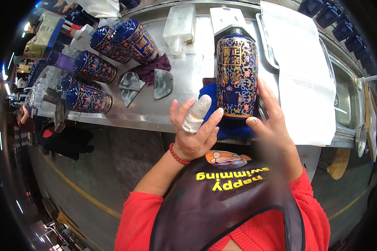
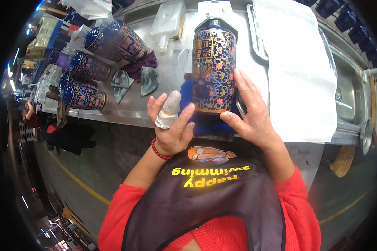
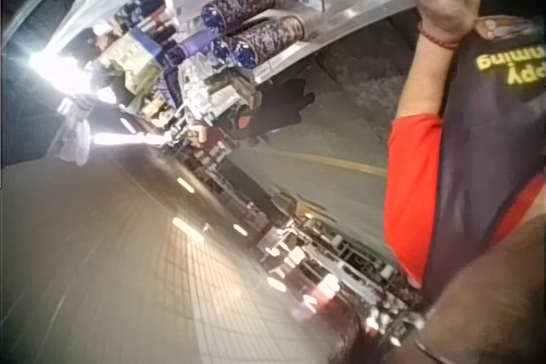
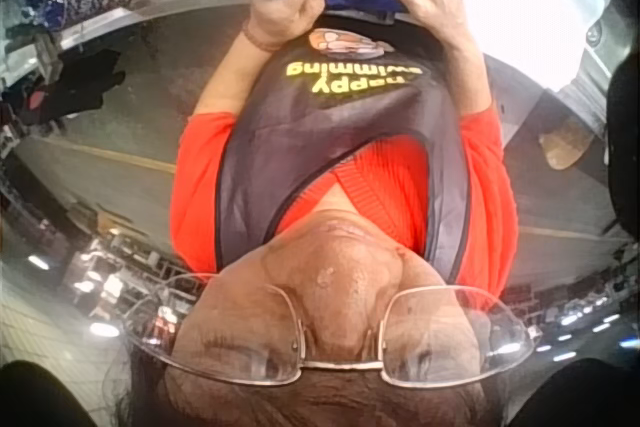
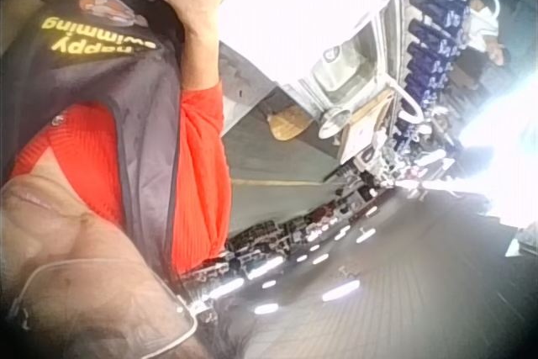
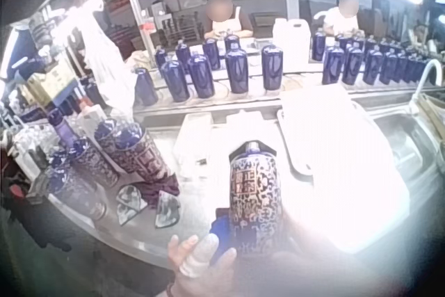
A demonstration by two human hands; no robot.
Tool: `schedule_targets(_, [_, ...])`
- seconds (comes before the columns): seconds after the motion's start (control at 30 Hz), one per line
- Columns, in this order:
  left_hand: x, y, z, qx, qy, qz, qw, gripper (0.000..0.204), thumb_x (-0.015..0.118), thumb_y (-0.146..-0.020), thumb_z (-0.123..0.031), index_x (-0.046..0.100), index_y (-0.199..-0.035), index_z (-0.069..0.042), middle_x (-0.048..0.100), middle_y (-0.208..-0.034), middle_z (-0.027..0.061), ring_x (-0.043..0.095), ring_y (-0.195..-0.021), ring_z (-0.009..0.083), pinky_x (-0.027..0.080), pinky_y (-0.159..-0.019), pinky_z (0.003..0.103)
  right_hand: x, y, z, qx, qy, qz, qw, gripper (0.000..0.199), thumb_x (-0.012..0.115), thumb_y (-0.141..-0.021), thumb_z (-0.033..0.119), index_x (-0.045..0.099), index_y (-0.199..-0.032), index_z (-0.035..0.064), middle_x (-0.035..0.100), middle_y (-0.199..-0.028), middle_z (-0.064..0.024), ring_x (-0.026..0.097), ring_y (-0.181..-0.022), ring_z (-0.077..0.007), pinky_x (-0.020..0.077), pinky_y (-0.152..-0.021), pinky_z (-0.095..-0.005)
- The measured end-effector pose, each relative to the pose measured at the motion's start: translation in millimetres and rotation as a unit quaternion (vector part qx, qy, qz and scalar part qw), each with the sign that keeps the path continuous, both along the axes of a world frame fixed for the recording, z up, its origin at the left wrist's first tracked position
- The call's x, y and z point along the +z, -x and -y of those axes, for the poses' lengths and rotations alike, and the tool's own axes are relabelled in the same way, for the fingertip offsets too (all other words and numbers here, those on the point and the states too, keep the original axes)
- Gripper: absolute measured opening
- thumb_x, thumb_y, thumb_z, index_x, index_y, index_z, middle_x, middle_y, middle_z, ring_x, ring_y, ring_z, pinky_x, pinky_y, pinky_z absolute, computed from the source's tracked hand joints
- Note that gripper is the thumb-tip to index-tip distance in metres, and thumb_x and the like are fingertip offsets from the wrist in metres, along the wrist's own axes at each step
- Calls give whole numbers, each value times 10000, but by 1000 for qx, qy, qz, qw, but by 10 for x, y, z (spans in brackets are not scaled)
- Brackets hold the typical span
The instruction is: The person uses a small scraper to remove residue from the surface of a decorated ceramic jar, then wipes the jar with a cloth. The person rotates the jar to access different sides and continues scraping and wiping until the surface appears clean.
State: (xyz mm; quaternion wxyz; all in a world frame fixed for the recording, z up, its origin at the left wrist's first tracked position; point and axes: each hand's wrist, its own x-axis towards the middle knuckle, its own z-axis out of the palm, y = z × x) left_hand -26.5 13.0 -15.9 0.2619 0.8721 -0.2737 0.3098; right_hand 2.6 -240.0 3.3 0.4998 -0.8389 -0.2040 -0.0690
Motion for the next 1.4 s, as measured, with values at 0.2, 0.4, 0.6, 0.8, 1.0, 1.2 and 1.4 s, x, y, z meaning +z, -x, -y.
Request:
schedule_targets(0.2, [-37,11,52,-30,-19,14,999,430,742,-813,-149,751,-1235,-232,609,-1293,87,465,-1300,291,206,-1183,597,-2,-10,1,3,-5,9,1000,910,731,-906,456,344,-1558,-48,406,-1545,-302,402,-1448,-424,329,-1181,-452])
schedule_targets(0.4, [-6,-41,94,-44,-49,94,993,391,699,-881,-173,728,-1236,-333,627,-1259,-60,519,-1258,211,217,-1180,582,16,-16,55,14,-60,-34,998,921,746,-898,471,360,-1551,-51,445,-1512,-281,493,-1361,-365,384,-1135,-428])
schedule_targets(0.6, [170,-245,313,-51,-56,43,996,524,780,-831,-278,664,-1342,-272,617,-1323,-21,496,-1313,283,179,-1176,628,-4,48,124,-30,-125,-99,987,846,777,-903,329,381,-1546,-52,574,-1395,-188,621,-1129,-229,477,-1000,-330])
schedule_targets(0.8, [159,-392,250,-91,33,-106,990,743,769,-883,-291,475,-1511,-23,546,-1469,220,477,-1379,464,187,-1182,658,55,140,196,-58,-249,-95,962,520,637,-1004,100,465,-1477,-32,558,-1446,-222,646,-1169,-219,518,-1019,-334])
schedule_targets(1.0, [17,-182,188,-73,27,-43,996,581,663,-976,-333,563,-1440,2,572,-1443,239,506,-1358,464,186,-1193,653,90,186,167,-70,-224,-83,968,292,642,-1018,145,627,-1254,-25,672,-1095,-62,622,-979,-97,497,-868,-234])
schedule_targets(1.2, [-16,-55,151,-79,-3,-45,996,511,700,-935,-236,615,-1395,-32,630,-1381,216,490,-1388,410,141,-1204,658,-43,160,57,-60,-298,-159,939,203,631,-1032,167,627,-1163,11,659,-968,-2,572,-877,-53,485,-778,-217])
schedule_targets(1.4, [90,-92,128,-123,-29,-9,992,449,702,-902,-176,675,-1340,-78,655,-1365,148,483,-1400,379,136,-1211,649,-84,145,52,-69,-262,-149,951,213,625,-1040,197,626,-1152,16,649,-938,3,563,-851,-57,482,-751,-224])
